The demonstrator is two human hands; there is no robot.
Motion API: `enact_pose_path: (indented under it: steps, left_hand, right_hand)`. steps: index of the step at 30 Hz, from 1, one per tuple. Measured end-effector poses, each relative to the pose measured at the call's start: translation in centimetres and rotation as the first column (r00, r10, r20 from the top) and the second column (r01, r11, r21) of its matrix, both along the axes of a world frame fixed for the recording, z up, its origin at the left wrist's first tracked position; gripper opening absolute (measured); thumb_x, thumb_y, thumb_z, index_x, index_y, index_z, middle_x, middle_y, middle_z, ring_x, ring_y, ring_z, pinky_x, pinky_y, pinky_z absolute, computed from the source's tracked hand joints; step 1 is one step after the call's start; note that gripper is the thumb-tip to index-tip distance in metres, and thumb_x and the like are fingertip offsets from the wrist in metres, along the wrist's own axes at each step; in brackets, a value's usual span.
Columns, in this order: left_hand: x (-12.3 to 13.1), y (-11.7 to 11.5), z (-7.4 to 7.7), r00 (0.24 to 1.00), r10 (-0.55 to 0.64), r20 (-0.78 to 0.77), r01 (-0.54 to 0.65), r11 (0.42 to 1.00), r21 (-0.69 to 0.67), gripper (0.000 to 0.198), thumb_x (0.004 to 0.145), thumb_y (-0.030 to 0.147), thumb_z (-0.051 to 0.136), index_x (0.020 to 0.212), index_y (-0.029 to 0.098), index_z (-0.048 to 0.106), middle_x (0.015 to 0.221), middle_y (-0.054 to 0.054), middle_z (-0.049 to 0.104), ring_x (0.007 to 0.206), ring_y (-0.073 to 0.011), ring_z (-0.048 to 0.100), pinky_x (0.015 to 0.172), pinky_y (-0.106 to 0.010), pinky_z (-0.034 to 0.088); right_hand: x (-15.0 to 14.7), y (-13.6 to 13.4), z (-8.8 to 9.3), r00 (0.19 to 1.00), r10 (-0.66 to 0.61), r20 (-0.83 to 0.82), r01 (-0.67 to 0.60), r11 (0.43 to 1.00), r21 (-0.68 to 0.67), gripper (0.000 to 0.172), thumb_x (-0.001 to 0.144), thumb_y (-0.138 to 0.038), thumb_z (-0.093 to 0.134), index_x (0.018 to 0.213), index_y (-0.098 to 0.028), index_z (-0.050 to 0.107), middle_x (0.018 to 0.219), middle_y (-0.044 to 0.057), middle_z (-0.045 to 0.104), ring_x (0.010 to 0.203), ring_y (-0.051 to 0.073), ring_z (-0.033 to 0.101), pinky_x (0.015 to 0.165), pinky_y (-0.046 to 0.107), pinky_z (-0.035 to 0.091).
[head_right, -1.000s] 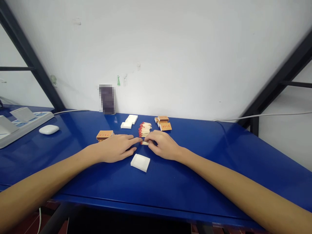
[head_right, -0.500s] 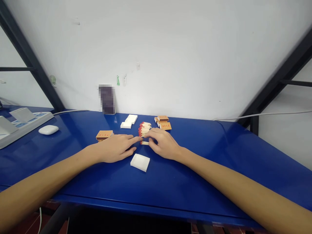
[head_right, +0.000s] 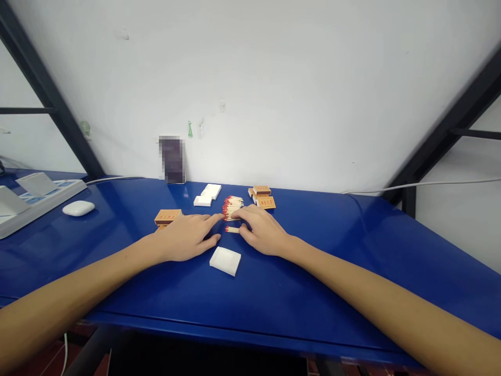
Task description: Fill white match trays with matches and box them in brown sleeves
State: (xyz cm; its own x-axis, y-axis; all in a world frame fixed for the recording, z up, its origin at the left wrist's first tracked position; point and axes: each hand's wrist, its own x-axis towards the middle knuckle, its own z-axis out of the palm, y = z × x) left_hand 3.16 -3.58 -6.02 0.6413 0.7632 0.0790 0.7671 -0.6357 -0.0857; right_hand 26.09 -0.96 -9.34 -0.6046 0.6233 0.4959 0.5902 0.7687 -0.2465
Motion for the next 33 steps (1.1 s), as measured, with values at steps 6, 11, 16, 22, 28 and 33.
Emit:
enact_pose_path:
  steps: [6, 11, 16, 22, 28, 33]
  left_hand:
    - [-0.14, 0.13, 0.11, 1.000, -0.019, 0.009, 0.019, 1.000, -0.016, 0.045, 0.099, 0.042, 0.034, 0.136, 0.017, 0.045, 0.099, -0.011, 0.067, 0.086, -0.0278, 0.067, 0.070, -0.036, 0.050]
    - [-0.10, 0.15, 0.15, 1.000, -0.025, 0.016, 0.025, 0.999, -0.021, 0.045, 0.099, 0.041, 0.035, 0.135, 0.017, 0.045, 0.098, -0.011, 0.067, 0.086, -0.0286, 0.067, 0.070, -0.037, 0.050]
    - [-0.05, 0.11, 0.16, 1.000, -0.016, 0.009, 0.017, 1.000, -0.021, 0.046, 0.099, 0.041, 0.035, 0.137, 0.017, 0.044, 0.098, -0.010, 0.067, 0.086, -0.0285, 0.067, 0.070, -0.036, 0.050]
    - [-0.06, 0.14, 0.12, 1.000, -0.017, 0.009, 0.017, 1.000, -0.012, 0.046, 0.099, 0.041, 0.035, 0.138, 0.017, 0.044, 0.098, -0.011, 0.067, 0.086, -0.0285, 0.067, 0.070, -0.036, 0.050]
    - [-0.01, 0.05, 0.20, 1.000, -0.013, 0.001, 0.013, 1.000, -0.021, 0.047, 0.099, 0.041, 0.036, 0.138, 0.017, 0.043, 0.100, -0.011, 0.067, 0.088, -0.0288, 0.068, 0.070, -0.037, 0.050]
    - [-0.04, 0.13, 0.08, 1.000, -0.013, 0.005, 0.013, 1.000, -0.022, 0.052, 0.100, 0.042, 0.034, 0.145, 0.016, 0.035, 0.102, -0.012, 0.068, 0.089, -0.0297, 0.068, 0.071, -0.037, 0.050]
  right_hand:
    - [-0.02, 0.04, -0.09, 1.000, 0.020, -0.016, -0.020, 1.000, -0.006, 0.034, 0.084, -0.008, 0.047, 0.113, -0.018, 0.063, 0.105, 0.010, 0.070, 0.093, 0.024, 0.062, 0.083, 0.042, 0.051]
    - [-0.03, 0.03, -0.08, 0.999, 0.028, -0.022, -0.027, 1.000, 0.001, 0.035, 0.084, -0.008, 0.048, 0.114, -0.019, 0.064, 0.103, 0.009, 0.070, 0.093, 0.024, 0.063, 0.082, 0.042, 0.052]
    - [-0.01, 0.02, -0.04, 1.000, 0.026, -0.014, -0.026, 1.000, -0.006, 0.034, 0.085, -0.008, 0.048, 0.113, -0.018, 0.064, 0.103, 0.009, 0.070, 0.094, 0.024, 0.062, 0.083, 0.041, 0.051]
    - [-0.05, 0.00, 0.05, 1.000, 0.019, -0.004, -0.019, 1.000, -0.010, 0.031, 0.085, -0.009, 0.048, 0.111, -0.017, 0.064, 0.101, 0.010, 0.069, 0.092, 0.025, 0.062, 0.081, 0.042, 0.051]
    - [-0.01, 0.04, -0.05, 0.999, 0.030, -0.016, -0.030, 0.999, 0.010, 0.030, 0.085, -0.008, 0.049, 0.109, -0.019, 0.064, 0.098, 0.008, 0.070, 0.090, 0.024, 0.062, 0.081, 0.041, 0.051]
    - [-0.01, 0.06, -0.11, 0.999, 0.030, -0.020, -0.030, 0.999, 0.011, 0.030, 0.085, -0.010, 0.048, 0.109, -0.018, 0.065, 0.097, 0.009, 0.070, 0.089, 0.024, 0.062, 0.080, 0.042, 0.051]
